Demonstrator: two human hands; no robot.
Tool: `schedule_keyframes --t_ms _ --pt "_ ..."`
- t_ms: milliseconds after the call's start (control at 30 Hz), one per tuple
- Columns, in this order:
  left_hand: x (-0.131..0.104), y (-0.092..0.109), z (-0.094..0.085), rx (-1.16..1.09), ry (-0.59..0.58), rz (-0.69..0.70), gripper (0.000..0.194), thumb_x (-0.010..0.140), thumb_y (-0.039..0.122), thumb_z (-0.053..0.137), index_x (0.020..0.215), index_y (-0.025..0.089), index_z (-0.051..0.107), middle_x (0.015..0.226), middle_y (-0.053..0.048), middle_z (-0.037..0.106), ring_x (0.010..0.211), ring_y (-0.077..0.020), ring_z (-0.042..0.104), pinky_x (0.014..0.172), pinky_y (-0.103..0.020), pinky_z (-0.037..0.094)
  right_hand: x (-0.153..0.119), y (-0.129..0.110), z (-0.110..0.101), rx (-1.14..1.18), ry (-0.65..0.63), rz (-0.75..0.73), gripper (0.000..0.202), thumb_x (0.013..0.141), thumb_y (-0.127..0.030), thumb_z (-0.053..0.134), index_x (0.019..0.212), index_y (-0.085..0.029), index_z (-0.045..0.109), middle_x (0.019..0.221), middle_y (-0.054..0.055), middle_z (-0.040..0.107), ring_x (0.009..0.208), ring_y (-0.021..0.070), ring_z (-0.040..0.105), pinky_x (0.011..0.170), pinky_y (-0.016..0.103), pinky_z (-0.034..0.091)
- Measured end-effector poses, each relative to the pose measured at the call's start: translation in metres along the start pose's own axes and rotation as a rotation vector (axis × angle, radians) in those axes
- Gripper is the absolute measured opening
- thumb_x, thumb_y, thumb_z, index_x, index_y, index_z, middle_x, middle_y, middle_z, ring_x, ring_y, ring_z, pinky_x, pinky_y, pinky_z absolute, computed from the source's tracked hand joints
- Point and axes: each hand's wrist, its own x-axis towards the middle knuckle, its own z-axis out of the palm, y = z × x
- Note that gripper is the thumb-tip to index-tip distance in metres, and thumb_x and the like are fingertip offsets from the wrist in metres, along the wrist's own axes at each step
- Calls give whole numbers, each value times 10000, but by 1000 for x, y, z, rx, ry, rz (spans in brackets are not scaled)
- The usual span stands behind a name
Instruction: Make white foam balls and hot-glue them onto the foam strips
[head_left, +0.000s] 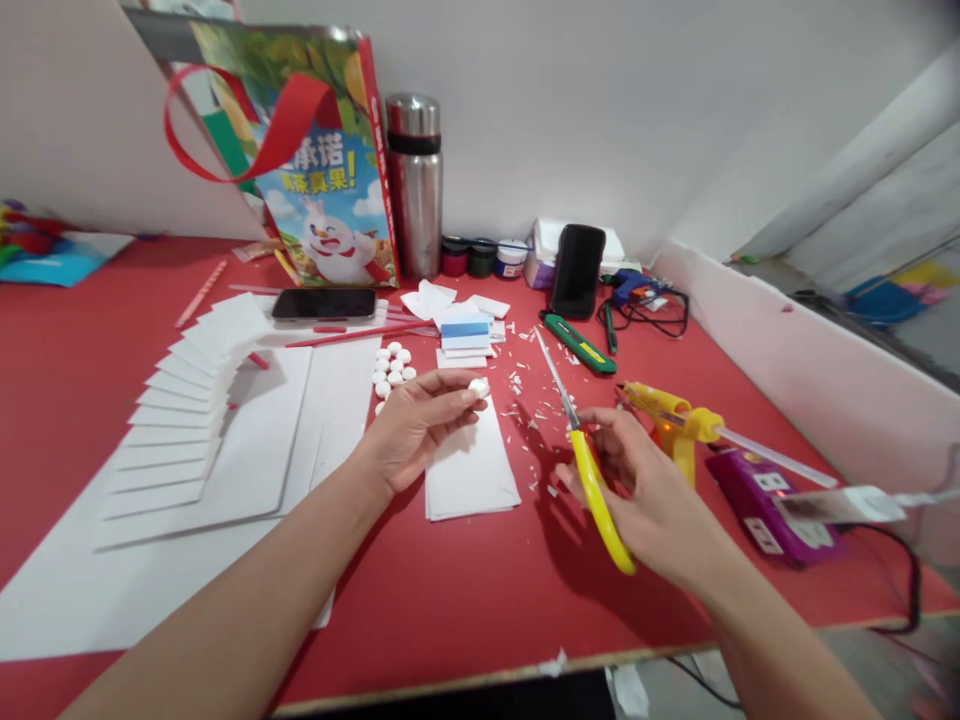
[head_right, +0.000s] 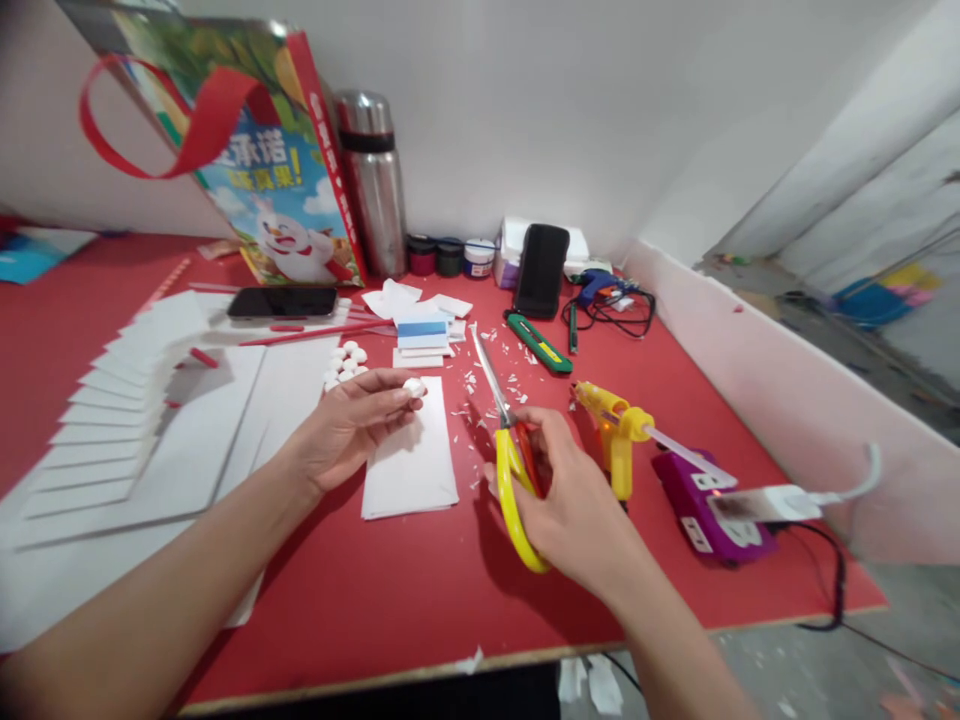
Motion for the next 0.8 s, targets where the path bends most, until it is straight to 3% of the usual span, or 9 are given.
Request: schedule_keyframes --t_ms 100,200,467,800 --pt "-1 -2 1 23 -23 -27 237 708 119 887 913 122 767 868 -50 790 791 -127 741 760 -225 583 -10 -11 1 40 -16 -35 482 890 -484 690 1252 -243 483 916 22 672 787 209 680 730 329 555" --pt "-2 -3 1 44 -72 -43 233 717 129 885 913 125 757 874 -50 790 791 -134 748 775 -236 588 -15 -22 3 -71 -1 -39 573 825 -551 749 1244 -251 500 1032 49 699 882 241 709 748 345 566" --pt "-3 -3 1 57 -178 -1 172 728 120 865 858 125 752 834 -31 774 744 -119 727 760 -235 587 -18 -19 12 -244 79 -214 693 765 -555 813 1293 -214 521 1208 123 720 1060 304 719 907 417 581" --pt "-2 -6 -2 76 -220 45 164 732 114 860 864 143 768 869 -20 775 779 -124 732 814 -264 582 -17 -24 10 -265 111 -245 561 831 -551 744 1238 -208 567 1166 119 754 1016 292 751 859 375 597"
